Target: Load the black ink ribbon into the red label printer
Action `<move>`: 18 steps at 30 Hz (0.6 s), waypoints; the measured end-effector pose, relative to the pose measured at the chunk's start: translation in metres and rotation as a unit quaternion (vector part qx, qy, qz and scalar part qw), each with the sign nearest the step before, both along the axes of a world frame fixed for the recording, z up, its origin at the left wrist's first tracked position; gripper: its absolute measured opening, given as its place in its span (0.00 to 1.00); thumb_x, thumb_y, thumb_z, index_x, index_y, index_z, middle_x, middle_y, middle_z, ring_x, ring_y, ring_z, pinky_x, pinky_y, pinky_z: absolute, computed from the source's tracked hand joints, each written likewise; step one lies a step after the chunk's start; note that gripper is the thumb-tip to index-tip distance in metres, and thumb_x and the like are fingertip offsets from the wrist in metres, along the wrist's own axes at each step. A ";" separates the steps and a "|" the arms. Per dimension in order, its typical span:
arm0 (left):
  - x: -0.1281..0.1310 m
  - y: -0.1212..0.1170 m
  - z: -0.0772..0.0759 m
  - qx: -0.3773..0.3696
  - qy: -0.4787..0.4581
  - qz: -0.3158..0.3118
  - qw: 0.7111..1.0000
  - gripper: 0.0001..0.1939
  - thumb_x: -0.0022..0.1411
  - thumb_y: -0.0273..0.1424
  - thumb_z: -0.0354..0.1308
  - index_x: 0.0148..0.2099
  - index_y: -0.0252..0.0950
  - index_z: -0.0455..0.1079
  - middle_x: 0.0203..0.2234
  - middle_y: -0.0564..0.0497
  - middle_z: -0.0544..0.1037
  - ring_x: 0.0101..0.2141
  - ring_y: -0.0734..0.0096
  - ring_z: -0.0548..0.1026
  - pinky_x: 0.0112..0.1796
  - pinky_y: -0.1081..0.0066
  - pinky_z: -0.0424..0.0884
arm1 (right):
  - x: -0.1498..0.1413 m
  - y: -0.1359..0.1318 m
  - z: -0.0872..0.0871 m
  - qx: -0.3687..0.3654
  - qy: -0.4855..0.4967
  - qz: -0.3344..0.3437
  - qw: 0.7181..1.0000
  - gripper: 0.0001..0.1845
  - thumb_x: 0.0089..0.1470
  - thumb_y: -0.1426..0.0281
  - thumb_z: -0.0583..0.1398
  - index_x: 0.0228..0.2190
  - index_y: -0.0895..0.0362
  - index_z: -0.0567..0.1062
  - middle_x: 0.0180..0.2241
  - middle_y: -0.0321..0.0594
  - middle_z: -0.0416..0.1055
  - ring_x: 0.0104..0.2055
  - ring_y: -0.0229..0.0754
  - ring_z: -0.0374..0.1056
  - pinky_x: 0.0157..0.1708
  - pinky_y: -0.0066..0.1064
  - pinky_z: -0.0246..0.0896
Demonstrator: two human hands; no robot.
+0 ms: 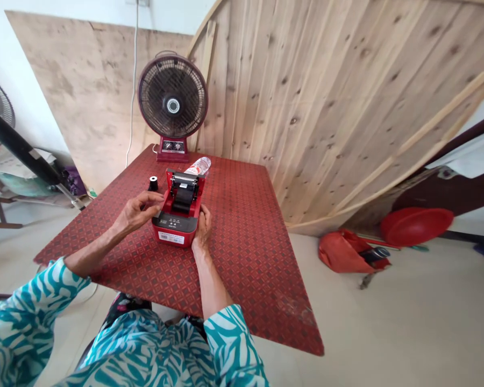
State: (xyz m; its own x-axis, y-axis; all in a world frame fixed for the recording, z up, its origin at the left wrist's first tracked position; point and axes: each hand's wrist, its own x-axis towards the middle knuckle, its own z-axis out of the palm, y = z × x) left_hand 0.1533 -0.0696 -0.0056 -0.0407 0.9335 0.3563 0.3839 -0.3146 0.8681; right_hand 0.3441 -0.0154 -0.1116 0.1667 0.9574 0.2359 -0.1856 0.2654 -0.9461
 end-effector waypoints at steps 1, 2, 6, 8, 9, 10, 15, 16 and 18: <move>0.003 0.003 0.009 0.030 0.086 -0.026 0.995 0.12 0.61 0.34 0.60 0.45 0.39 0.79 0.45 0.46 0.82 0.47 0.60 0.79 0.51 0.62 0.73 | 0.000 0.000 0.000 -0.017 0.010 -0.005 1.000 0.26 0.58 0.53 0.54 0.51 0.53 0.75 0.47 0.40 0.78 0.49 0.43 0.71 0.52 0.39 0.66; 0.009 0.008 0.018 0.042 0.172 -0.067 0.982 0.12 0.64 0.33 0.58 0.46 0.39 0.79 0.43 0.47 0.83 0.46 0.63 0.80 0.52 0.63 0.73 | 0.000 0.001 0.000 -0.039 0.024 -0.011 0.999 0.25 0.57 0.53 0.55 0.50 0.53 0.76 0.48 0.40 0.78 0.51 0.43 0.71 0.53 0.39 0.65; 0.039 0.042 0.046 -0.014 0.473 -0.149 0.868 0.14 0.64 0.25 0.57 0.48 0.39 0.80 0.46 0.46 0.83 0.49 0.60 0.80 0.52 0.65 0.73 | -0.002 0.003 0.001 -0.060 0.051 -0.011 0.997 0.24 0.55 0.54 0.57 0.48 0.52 0.77 0.50 0.40 0.77 0.54 0.45 0.69 0.55 0.39 0.64; 0.053 0.057 0.052 -0.076 0.563 -0.131 0.812 0.16 0.63 0.25 0.58 0.52 0.39 0.78 0.49 0.44 0.82 0.50 0.56 0.80 0.49 0.65 0.75 | -0.004 0.005 0.000 -0.057 0.058 -0.013 0.997 0.24 0.54 0.54 0.58 0.47 0.52 0.78 0.49 0.40 0.77 0.54 0.45 0.69 0.55 0.40 0.64; 0.059 0.062 0.053 -0.098 0.592 -0.119 0.791 0.18 0.62 0.25 0.59 0.54 0.39 0.77 0.50 0.43 0.81 0.51 0.54 0.80 0.47 0.64 0.75 | -0.005 0.006 -0.001 -0.055 0.061 -0.015 0.996 0.24 0.54 0.54 0.58 0.47 0.52 0.78 0.48 0.40 0.77 0.54 0.45 0.69 0.55 0.40 0.64; 0.064 0.066 0.053 -0.111 0.611 -0.110 0.776 0.19 0.61 0.25 0.60 0.55 0.39 0.77 0.51 0.42 0.81 0.51 0.52 0.80 0.46 0.64 0.76 | -0.006 0.006 -0.001 -0.054 0.065 -0.016 0.996 0.23 0.54 0.54 0.58 0.47 0.52 0.78 0.48 0.40 0.77 0.54 0.45 0.69 0.55 0.40 0.64; 0.070 0.069 0.053 -0.106 0.639 -0.095 0.756 0.19 0.60 0.24 0.62 0.54 0.38 0.76 0.49 0.40 0.82 0.50 0.51 0.80 0.47 0.63 0.75 | -0.009 0.009 -0.002 -0.048 0.080 -0.014 0.996 0.22 0.53 0.54 0.59 0.45 0.52 0.78 0.46 0.39 0.78 0.53 0.45 0.69 0.54 0.40 0.65; 0.069 0.067 0.054 -0.105 0.642 -0.096 0.754 0.19 0.60 0.24 0.61 0.54 0.38 0.76 0.49 0.40 0.82 0.50 0.52 0.80 0.47 0.63 0.75 | -0.009 0.009 -0.002 -0.047 0.082 -0.014 0.995 0.22 0.53 0.54 0.59 0.45 0.52 0.78 0.46 0.39 0.78 0.53 0.45 0.69 0.53 0.40 0.65; 0.066 0.063 0.058 -0.100 0.643 -0.097 0.753 0.19 0.61 0.26 0.61 0.55 0.38 0.75 0.51 0.41 0.81 0.51 0.51 0.80 0.46 0.63 0.76 | -0.009 0.008 -0.001 -0.043 0.081 -0.015 0.996 0.22 0.53 0.54 0.59 0.45 0.52 0.78 0.47 0.39 0.78 0.53 0.45 0.69 0.54 0.39 0.65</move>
